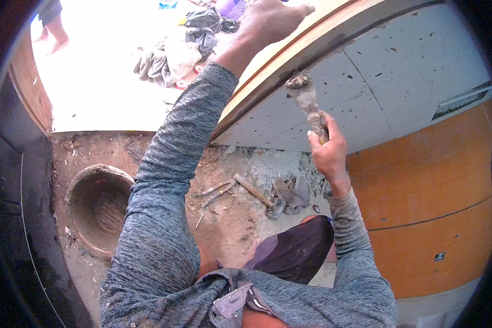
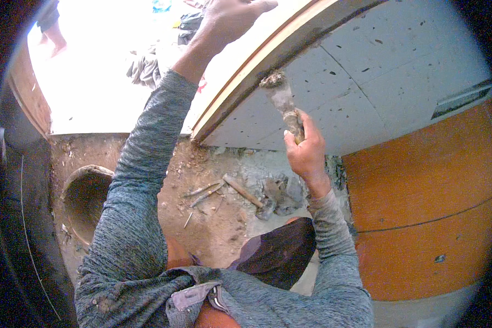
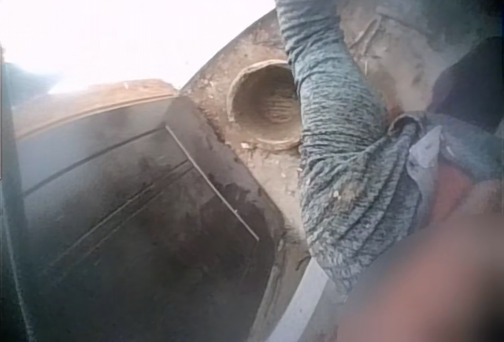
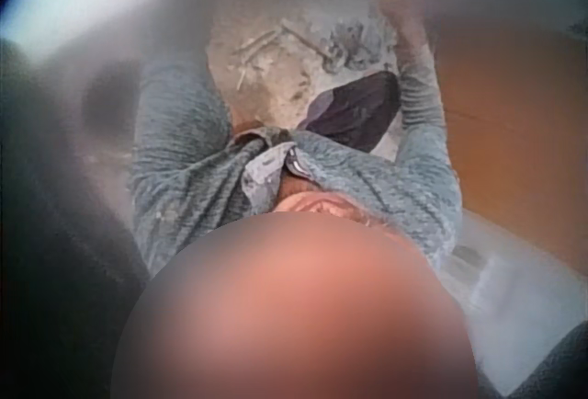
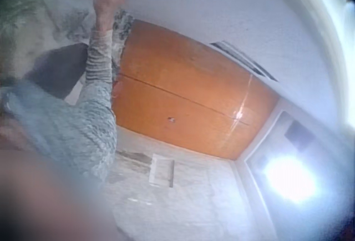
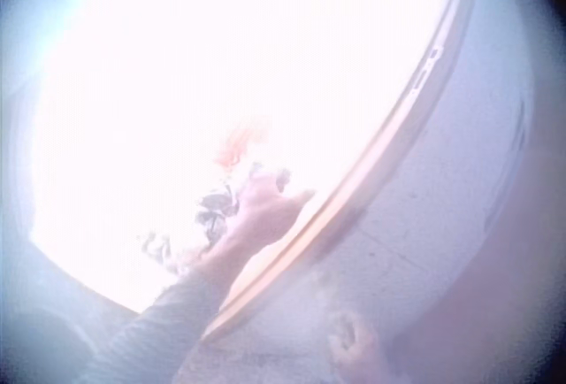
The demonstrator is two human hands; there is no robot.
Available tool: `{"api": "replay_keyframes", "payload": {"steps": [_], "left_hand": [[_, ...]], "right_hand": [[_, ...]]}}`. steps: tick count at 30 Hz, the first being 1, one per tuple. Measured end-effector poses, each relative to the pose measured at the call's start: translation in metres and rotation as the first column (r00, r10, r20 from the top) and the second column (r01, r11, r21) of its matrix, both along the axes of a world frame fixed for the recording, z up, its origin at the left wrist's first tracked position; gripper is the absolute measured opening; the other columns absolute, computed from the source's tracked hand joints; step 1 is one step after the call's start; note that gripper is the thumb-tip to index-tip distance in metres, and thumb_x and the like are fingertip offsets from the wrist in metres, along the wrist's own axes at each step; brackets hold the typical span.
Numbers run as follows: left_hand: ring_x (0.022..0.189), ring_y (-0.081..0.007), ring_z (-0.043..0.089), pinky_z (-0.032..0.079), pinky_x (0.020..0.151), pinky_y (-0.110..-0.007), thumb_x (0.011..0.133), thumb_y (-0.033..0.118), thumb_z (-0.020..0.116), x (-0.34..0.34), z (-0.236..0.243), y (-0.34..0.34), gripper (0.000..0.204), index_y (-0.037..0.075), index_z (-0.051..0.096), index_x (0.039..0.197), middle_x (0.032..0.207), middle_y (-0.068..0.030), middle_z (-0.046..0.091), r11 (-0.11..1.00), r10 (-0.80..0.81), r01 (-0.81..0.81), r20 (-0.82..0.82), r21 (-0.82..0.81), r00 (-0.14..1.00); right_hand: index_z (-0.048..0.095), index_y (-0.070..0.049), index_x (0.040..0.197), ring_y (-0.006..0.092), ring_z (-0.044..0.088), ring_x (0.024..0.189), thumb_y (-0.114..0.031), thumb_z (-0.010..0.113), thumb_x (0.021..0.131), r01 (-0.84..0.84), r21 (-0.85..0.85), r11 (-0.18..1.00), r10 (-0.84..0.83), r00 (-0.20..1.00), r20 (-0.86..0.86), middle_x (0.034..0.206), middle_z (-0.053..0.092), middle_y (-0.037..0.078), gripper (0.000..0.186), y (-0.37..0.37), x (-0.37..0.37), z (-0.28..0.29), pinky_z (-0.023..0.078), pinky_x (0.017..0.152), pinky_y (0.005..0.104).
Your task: The person applies grout to the gaps between wall tiles using a putty knife and a brush. They smooth the grout lines and clean excess material from the tile surface.
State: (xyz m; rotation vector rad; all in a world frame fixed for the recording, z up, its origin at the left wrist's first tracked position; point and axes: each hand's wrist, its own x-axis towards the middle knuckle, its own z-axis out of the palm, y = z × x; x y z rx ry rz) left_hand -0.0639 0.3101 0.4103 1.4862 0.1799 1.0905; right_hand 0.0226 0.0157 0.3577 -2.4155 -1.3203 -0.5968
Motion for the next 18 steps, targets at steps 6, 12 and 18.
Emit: {"api": "replay_keyframes", "payload": {"steps": [6, 12, 18], "left_hand": [[0.132, -0.0386, 0.053, 0.043, 0.112, -0.049, 0.094, 0.026, 0.068, -0.032, 0.002, -0.017, 0.063, -0.006, 0.048, 0.144, 0.143, -0.0294, 0.053, 0.958, -0.223, 0.237, 0.103, -0.163, 0.969], [0.134, -0.0386, 0.052, 0.045, 0.111, -0.049, 0.094, 0.025, 0.068, -0.006, -0.004, -0.006, 0.06, -0.006, 0.05, 0.142, 0.143, -0.0295, 0.053, 0.983, -0.148, 0.157, 0.098, -0.093, 0.984], [0.133, -0.0383, 0.053, 0.047, 0.108, -0.051, 0.094, 0.025, 0.067, -0.013, -0.004, -0.006, 0.058, -0.006, 0.052, 0.14, 0.141, -0.0293, 0.055, 0.977, -0.183, 0.193, 0.107, -0.094, 0.977]], "right_hand": [[0.054, 0.001, 0.14, 0.0422, 0.066, 0.097, -0.014, 0.065, 0.088, 0.01, -0.117, 0.993, 0.012, 0.983, 0.183, 0.108, 0.068, 0.025, 0.055, 0.015, 0.007, -0.002, 0.054, 0.087, 0.0468], [0.051, 0.003, 0.142, 0.0434, 0.067, 0.083, -0.017, 0.061, 0.09, 0.197, -0.202, 0.96, -0.152, 0.964, 0.216, 0.094, 0.068, 0.027, 0.056, 0.032, 0.001, -0.018, 0.054, 0.075, 0.0517], [0.05, 0.005, 0.142, 0.0458, 0.068, 0.084, -0.016, 0.061, 0.091, 0.318, -0.276, 0.907, -0.275, 0.944, 0.182, 0.094, 0.069, 0.029, 0.056, 0.04, -0.012, -0.037, 0.054, 0.076, 0.0521]]}}
